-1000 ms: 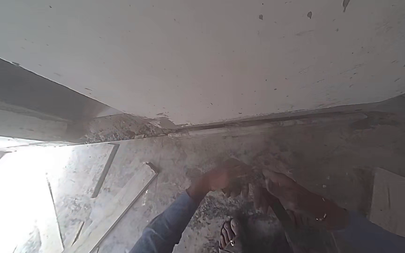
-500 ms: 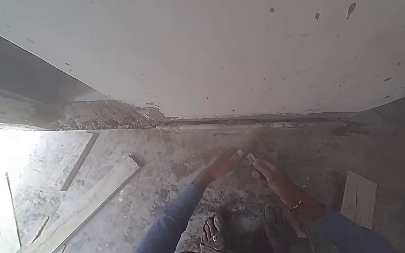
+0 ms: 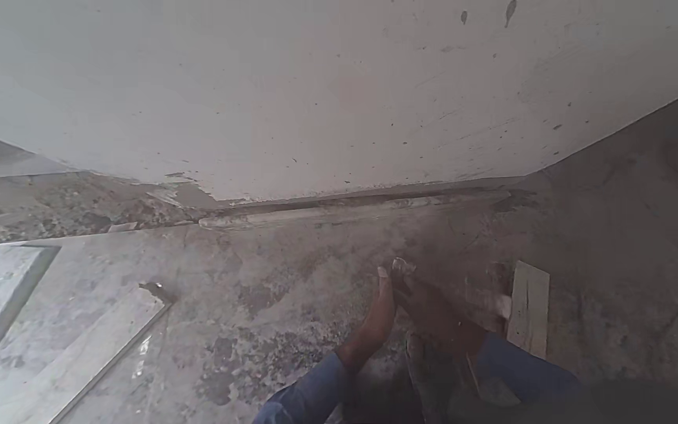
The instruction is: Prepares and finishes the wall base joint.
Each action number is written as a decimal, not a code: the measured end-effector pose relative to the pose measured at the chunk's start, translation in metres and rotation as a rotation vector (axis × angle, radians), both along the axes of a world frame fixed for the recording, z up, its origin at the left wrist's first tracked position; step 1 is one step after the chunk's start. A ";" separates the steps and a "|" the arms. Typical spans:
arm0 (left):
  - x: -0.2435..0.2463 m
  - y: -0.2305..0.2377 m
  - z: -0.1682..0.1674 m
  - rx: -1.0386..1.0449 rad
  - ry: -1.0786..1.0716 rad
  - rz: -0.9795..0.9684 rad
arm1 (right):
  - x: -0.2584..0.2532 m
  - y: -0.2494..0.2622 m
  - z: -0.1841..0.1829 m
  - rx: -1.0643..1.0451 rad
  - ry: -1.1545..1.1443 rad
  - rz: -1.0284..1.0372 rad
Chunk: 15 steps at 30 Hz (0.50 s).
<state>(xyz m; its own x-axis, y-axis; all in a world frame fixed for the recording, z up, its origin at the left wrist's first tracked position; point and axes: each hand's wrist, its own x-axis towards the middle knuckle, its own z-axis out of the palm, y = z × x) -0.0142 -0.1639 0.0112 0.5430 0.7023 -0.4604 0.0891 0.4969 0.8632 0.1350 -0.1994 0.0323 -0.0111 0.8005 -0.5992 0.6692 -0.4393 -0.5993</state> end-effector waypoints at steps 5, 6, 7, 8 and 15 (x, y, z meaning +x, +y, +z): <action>-0.013 0.011 -0.007 -0.004 -0.158 -0.225 | 0.024 -0.002 -0.024 0.114 0.044 -0.386; -0.020 0.022 -0.005 0.207 0.017 -0.251 | 0.030 -0.002 -0.025 0.140 0.048 -0.523; -0.022 0.030 -0.009 0.474 0.249 -0.209 | 0.036 -0.002 -0.025 0.176 0.028 -0.617; -0.026 0.042 -0.022 0.713 0.478 -0.199 | 0.043 -0.003 -0.022 0.227 -0.006 -0.659; 0.069 0.079 -0.096 0.953 1.028 -0.144 | 0.091 0.007 0.013 0.484 -0.320 -0.698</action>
